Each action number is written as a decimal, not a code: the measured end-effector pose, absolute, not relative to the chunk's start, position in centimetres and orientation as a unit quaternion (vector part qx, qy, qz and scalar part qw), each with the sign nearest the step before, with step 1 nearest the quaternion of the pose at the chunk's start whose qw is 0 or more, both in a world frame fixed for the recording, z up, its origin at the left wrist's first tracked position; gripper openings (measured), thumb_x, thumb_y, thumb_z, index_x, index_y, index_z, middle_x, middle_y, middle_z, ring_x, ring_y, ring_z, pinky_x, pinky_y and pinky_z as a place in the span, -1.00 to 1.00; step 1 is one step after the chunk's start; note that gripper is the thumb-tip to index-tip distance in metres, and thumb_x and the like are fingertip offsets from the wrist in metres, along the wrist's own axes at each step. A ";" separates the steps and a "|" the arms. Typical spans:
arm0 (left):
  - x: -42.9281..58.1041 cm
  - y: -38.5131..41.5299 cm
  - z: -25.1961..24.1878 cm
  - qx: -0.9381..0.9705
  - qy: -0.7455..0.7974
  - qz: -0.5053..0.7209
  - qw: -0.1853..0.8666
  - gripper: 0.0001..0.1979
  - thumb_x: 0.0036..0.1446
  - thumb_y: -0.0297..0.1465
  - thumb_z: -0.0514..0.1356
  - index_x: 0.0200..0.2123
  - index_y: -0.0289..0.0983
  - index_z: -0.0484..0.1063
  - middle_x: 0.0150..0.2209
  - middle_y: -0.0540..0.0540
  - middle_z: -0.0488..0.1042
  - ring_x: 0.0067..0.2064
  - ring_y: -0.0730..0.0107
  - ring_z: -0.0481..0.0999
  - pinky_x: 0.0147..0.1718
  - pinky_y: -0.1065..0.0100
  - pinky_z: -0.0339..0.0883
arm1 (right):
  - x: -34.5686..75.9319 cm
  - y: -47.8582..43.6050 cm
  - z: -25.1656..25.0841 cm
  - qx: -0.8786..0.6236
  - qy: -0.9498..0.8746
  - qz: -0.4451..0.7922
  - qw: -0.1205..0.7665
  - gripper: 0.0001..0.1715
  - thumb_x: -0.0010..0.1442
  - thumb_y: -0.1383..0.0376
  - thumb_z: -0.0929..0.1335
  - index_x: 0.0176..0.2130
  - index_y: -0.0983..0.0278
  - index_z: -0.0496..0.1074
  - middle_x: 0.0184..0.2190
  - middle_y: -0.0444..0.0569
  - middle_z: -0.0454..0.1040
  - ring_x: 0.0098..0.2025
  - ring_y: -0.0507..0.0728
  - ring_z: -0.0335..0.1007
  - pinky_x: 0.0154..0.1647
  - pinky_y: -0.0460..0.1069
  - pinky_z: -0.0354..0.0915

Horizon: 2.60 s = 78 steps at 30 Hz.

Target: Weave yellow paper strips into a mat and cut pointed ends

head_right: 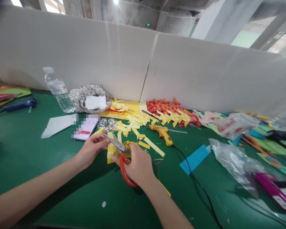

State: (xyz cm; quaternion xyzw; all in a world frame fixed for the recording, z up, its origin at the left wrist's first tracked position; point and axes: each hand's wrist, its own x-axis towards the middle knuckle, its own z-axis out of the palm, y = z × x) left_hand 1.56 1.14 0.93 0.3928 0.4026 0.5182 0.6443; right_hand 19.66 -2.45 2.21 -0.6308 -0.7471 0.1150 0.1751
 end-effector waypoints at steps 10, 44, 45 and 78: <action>1.6 0.9 1.3 0.391 0.404 0.516 0.647 -0.79 -0.26 -0.36 0.42 -0.54 -0.29 0.48 -0.50 0.04 0.50 -0.45 0.56 0.44 -0.44 0.53 0.34 | 19.9 -2.4 2.0 -0.610 -0.760 0.100 0.199 -0.61 0.03 0.04 0.33 -0.24 0.24 0.26 -0.36 -0.04 0.46 -0.37 0.14 0.40 -0.45 -0.06 0.14; 1.8 0.9 1.2 0.406 0.415 0.508 0.637 -0.83 -0.20 -0.34 0.40 -0.51 -0.26 0.51 -0.49 0.03 0.52 -0.45 0.55 0.44 -0.44 0.52 0.33 | 20.2 -2.4 2.2 -0.608 -0.770 0.076 0.178 -0.58 0.03 -0.08 0.30 -0.44 0.21 0.27 -0.70 -0.22 0.25 -0.62 0.03 0.18 -0.55 -0.10 -0.08; 1.8 0.9 1.2 0.407 0.415 0.506 0.637 -0.83 -0.20 -0.34 0.40 -0.51 -0.26 0.52 -0.49 0.03 0.51 -0.45 0.56 0.44 -0.44 0.53 0.33 | 20.2 -2.4 2.2 -0.609 -0.769 0.076 0.176 -0.58 0.03 -0.09 0.30 -0.46 0.21 0.25 -0.70 -0.22 0.26 -0.62 0.03 0.19 -0.56 -0.10 -0.08; 1.6 1.2 0.2 0.373 0.412 0.533 0.637 -0.74 -0.02 -0.24 0.29 -0.42 -0.24 0.28 -0.24 0.02 0.40 -0.17 0.44 0.44 -0.33 0.47 0.30 | 21.3 -1.6 2.5 -0.679 -0.656 0.084 0.318 -0.54 0.08 -0.10 0.22 -0.50 0.19 0.08 -0.66 -0.21 0.24 -0.61 0.03 0.17 -0.58 -0.11 0.01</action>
